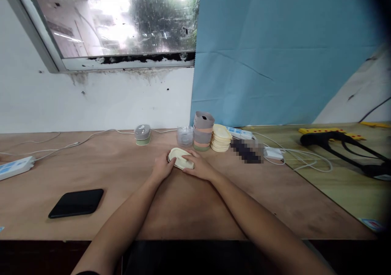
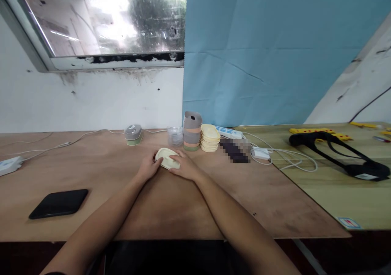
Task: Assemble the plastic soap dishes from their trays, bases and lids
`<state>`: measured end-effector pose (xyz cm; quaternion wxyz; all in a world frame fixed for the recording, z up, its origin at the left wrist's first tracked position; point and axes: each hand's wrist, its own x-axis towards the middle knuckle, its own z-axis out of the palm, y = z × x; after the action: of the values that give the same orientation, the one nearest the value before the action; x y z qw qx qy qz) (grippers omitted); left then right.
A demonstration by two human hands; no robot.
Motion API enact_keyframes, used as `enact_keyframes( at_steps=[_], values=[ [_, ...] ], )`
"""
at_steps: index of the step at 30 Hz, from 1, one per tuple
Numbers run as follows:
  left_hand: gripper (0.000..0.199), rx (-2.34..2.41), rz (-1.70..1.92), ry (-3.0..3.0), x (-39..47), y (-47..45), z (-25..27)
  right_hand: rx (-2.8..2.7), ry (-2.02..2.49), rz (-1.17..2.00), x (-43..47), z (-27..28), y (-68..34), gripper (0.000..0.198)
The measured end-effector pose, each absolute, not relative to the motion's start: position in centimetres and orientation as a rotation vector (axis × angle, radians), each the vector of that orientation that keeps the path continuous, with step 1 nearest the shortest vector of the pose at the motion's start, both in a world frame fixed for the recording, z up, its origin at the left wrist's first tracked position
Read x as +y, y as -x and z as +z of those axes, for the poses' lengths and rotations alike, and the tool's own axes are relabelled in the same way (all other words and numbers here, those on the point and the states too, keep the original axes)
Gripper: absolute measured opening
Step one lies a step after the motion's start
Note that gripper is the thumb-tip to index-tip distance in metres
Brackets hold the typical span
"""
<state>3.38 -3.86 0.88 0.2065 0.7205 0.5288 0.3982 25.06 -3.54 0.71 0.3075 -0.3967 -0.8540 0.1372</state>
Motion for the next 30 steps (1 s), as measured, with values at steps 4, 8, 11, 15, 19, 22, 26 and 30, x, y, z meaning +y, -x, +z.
enact_keyframes(
  at_steps=[4, 8, 11, 15, 19, 22, 26, 30],
  values=[
    [0.060, 1.082, 1.372, -1.645, -3.7, -4.3, 0.4, -2.198, 1.005, 0.322, -3.7, 1.0, -24.9, 0.062],
    [0.066, 0.849, 1.315, -1.421, -3.9, -5.4, 0.2, -2.158, 1.005, 0.278, -3.7, 1.1, -24.8, 0.060],
    [0.050, 0.873, 1.206, -1.469, -4.2, -5.6, 0.3, -2.153, 0.972, 0.252, -3.9, 1.2, -24.7, 0.057],
    [0.049, 0.832, 1.118, -1.562, -4.7, -5.5, 0.3, -2.116, 0.948, 0.220, -4.3, 1.5, -24.4, 0.057],
    [0.042, 0.830, 1.085, -1.731, -4.9, -5.3, 0.0, -2.114, 0.965, 0.226, -4.4, 1.6, -24.3, 0.059],
    [0.042, 0.933, 1.096, -1.789, -4.7, -5.1, 0.0, -2.148, 1.005, 0.279, -4.3, 1.7, -24.4, 0.070],
    [0.053, 1.061, 1.259, -1.764, -4.5, -4.8, 0.2, -2.203, 1.019, 0.312, -4.4, 1.7, -24.3, 0.080],
    [0.059, 1.118, 1.371, -1.705, -4.3, -4.4, 0.3, -2.199, 0.964, 0.276, -4.6, 1.7, -24.0, 0.056]
  ],
)
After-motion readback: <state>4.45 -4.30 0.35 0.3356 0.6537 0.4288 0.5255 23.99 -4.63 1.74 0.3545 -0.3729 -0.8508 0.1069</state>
